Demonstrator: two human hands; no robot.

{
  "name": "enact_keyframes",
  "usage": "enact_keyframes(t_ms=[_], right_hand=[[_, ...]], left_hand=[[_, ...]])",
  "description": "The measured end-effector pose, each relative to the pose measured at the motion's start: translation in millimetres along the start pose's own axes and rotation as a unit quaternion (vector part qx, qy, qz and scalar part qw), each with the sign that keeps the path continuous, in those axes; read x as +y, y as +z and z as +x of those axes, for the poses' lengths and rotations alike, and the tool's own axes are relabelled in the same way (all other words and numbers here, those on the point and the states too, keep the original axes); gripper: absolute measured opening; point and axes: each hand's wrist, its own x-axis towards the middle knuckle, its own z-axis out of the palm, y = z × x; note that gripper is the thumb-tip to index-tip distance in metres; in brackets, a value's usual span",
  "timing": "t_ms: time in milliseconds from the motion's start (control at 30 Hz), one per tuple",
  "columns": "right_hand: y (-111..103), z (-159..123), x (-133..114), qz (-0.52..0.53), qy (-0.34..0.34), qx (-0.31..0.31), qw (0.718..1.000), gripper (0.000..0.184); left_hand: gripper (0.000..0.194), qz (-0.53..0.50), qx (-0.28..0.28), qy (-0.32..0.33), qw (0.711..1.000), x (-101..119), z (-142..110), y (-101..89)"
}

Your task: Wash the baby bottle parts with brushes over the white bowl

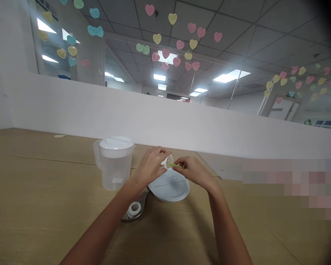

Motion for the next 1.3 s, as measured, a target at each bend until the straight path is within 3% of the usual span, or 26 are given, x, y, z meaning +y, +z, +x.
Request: enact_keyframes(t_ms=[400, 600, 767, 900, 1067, 1300], right_hand=[[-23.5, -7.9, 13.5, 0.036, 0.032, -0.004, 0.999, 0.025], [-37.4, -15.4, 14.8, 0.044, 0.063, 0.046, 0.996, 0.028], [-44.8, -19.9, 13.0, 0.062, 0.075, 0.127, 0.987, 0.033], [-29.0, -11.0, 6.6, 0.086, 0.039, 0.141, 0.986, 0.028], [-8.2, 1.4, -2.9, 0.094, -0.005, 0.142, 0.985, 0.021], [-39.1, -18.8, 2.5, 0.148, 0.062, 0.26, 0.952, 0.032]], left_hand=[[0.046, -0.01, -0.011, -0.038, 0.999, -20.0, -2.0, -9.4], [0.043, -0.008, -0.001, -0.04, 0.999, -21.4, -2.6, -10.7], [0.045, -0.021, 0.004, -0.039, 0.999, -19.0, -1.1, -10.5], [0.047, -0.073, 0.014, -0.064, 0.995, -12.3, 0.3, -9.1], [0.046, -0.082, 0.008, -0.043, 0.996, -10.7, 0.2, -8.8], [0.05, -0.074, 0.041, -0.07, 0.994, -23.6, 0.8, -16.5]])
